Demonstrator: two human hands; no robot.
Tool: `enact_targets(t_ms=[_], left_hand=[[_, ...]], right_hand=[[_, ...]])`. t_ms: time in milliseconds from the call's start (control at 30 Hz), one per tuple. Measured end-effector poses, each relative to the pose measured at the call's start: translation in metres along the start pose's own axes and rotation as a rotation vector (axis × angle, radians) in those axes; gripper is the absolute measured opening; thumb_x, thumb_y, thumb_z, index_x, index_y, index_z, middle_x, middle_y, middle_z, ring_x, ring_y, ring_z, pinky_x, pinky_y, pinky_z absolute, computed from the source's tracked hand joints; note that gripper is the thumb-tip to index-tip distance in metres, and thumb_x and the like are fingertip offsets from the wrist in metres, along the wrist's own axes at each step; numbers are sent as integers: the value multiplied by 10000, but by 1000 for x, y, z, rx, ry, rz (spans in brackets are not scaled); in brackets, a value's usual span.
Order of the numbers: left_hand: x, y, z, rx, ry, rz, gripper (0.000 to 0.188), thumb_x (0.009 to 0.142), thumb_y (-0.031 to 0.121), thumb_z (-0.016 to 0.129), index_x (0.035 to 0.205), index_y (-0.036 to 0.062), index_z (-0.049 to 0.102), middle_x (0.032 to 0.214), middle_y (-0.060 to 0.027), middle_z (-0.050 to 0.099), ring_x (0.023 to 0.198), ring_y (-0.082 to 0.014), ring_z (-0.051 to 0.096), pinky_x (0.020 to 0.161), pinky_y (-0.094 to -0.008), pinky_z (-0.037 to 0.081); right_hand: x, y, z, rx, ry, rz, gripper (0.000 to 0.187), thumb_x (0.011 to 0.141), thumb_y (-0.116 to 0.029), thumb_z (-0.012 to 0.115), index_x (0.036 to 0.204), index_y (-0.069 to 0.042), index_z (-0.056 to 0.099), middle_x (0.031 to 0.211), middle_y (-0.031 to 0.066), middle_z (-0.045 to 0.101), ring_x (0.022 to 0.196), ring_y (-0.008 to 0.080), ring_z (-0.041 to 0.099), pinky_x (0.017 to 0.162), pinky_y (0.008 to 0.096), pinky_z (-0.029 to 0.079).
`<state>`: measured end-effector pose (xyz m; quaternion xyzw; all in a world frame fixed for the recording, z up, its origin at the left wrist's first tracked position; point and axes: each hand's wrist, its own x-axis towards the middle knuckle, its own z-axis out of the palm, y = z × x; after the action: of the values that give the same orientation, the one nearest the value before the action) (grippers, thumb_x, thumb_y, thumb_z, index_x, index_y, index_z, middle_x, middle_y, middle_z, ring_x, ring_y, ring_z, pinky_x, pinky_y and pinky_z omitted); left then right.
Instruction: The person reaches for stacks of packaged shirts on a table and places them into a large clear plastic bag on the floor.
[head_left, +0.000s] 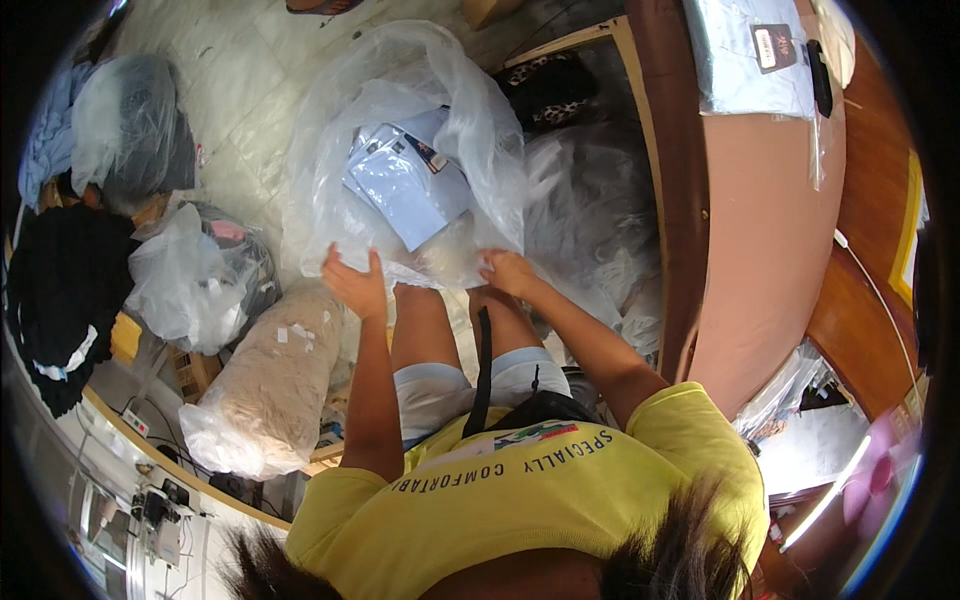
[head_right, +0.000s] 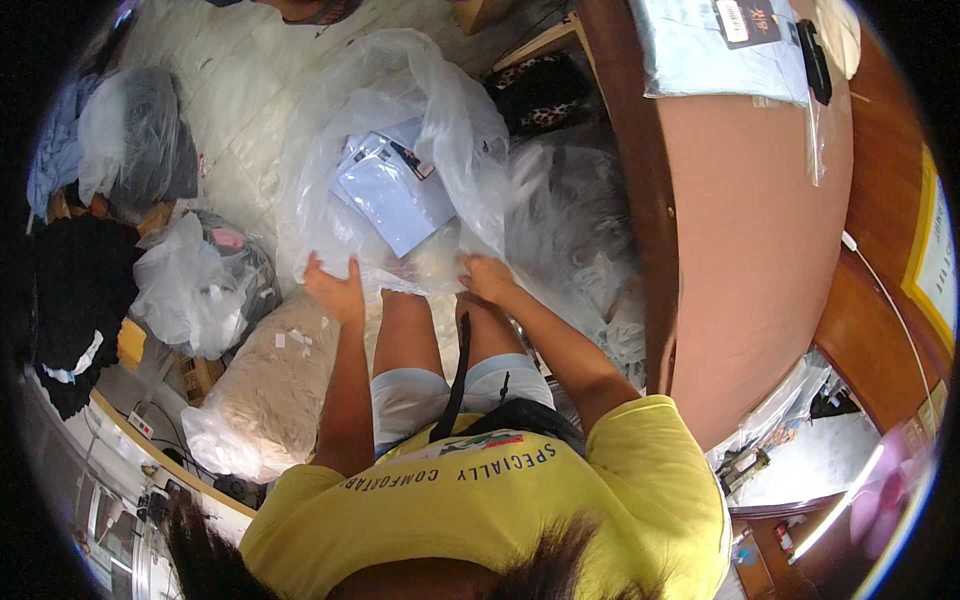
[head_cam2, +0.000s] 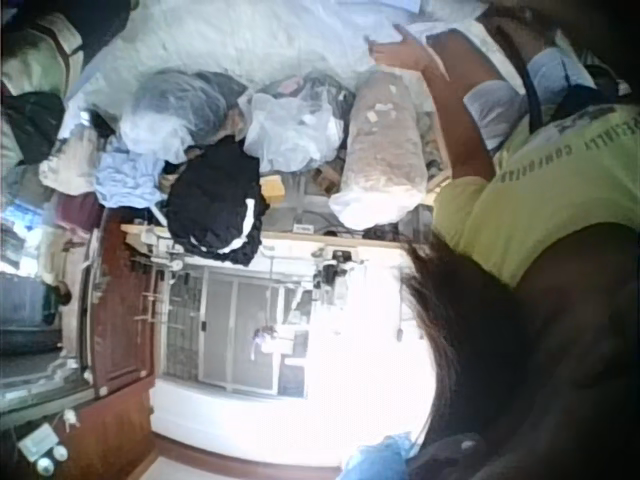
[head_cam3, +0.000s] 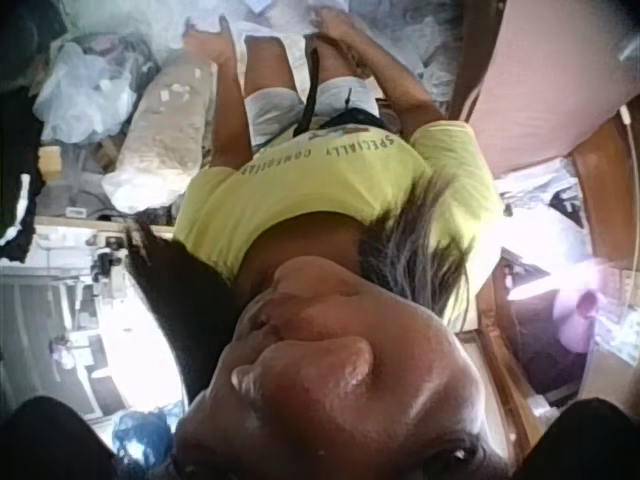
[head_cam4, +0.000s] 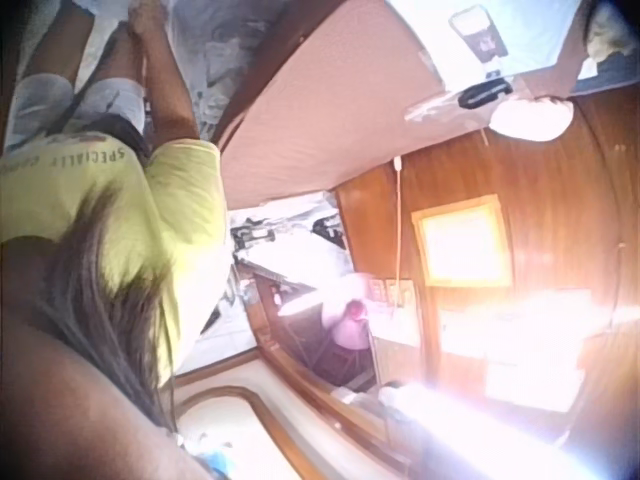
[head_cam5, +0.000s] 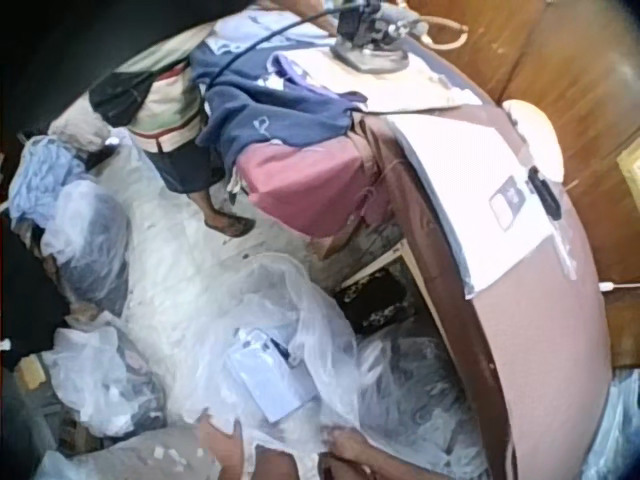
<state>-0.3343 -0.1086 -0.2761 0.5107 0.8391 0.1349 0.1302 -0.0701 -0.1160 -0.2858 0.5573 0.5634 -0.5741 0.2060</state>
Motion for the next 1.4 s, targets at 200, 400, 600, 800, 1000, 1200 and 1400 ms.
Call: enact_targets(t_ms=[200,400,600,800,1000,1200,1400], left_hand=[[57,-6,53,-46,-131,-582,977,566,420,748,1283,41,204,1165,-269,340,1050,-395,355,842,-468,361],[83,-13,38,84,-140,-787,854,643,393,713,1259,20,254,1169,-245,369,1036,-350,399,833,-425,384],[73,-29,42,-1081,-173,-831,524,852,353,498,1198,-14,355,1036,-98,500,875,-194,499,762,-313,415],[68,76,-58,-1177,-327,-590,567,851,429,462,1193,-20,400,1047,-117,520,902,-207,514,754,-320,427],[80,97,-187,-1150,-253,-668,545,859,428,442,1147,-34,447,1059,-133,521,912,-222,528,741,-323,442],[61,94,-265,-1125,-313,-380,469,873,367,444,1109,-36,482,1031,-115,541,907,-208,532,761,-307,437],[30,74,-264,-1014,-354,-365,328,870,310,481,926,-5,552,849,-26,537,767,-109,495,669,-244,407]], right_hand=[[38,-34,-89,-179,987,195,980,592,-291,739,1351,-158,133,1332,168,246,1161,350,323,904,469,330],[93,-9,-124,52,1120,661,906,675,-293,700,1354,-140,120,1311,158,305,1145,322,373,897,445,354],[124,46,-116,1085,978,32,399,793,-303,586,1095,-54,510,912,58,585,827,154,545,786,293,410],[-50,-42,-110,1399,766,-198,374,840,-296,526,1059,7,540,947,51,574,856,129,516,773,270,403],[-170,-69,-96,1533,598,-374,292,848,-285,522,967,-23,567,859,19,586,783,99,528,722,246,407],[-276,-114,-78,1696,534,-409,317,845,-260,527,1036,-7,523,935,53,579,855,142,535,785,285,407],[-329,-114,-64,1797,595,-368,396,860,-277,497,1131,9,460,1080,98,542,1004,179,511,877,330,381]])
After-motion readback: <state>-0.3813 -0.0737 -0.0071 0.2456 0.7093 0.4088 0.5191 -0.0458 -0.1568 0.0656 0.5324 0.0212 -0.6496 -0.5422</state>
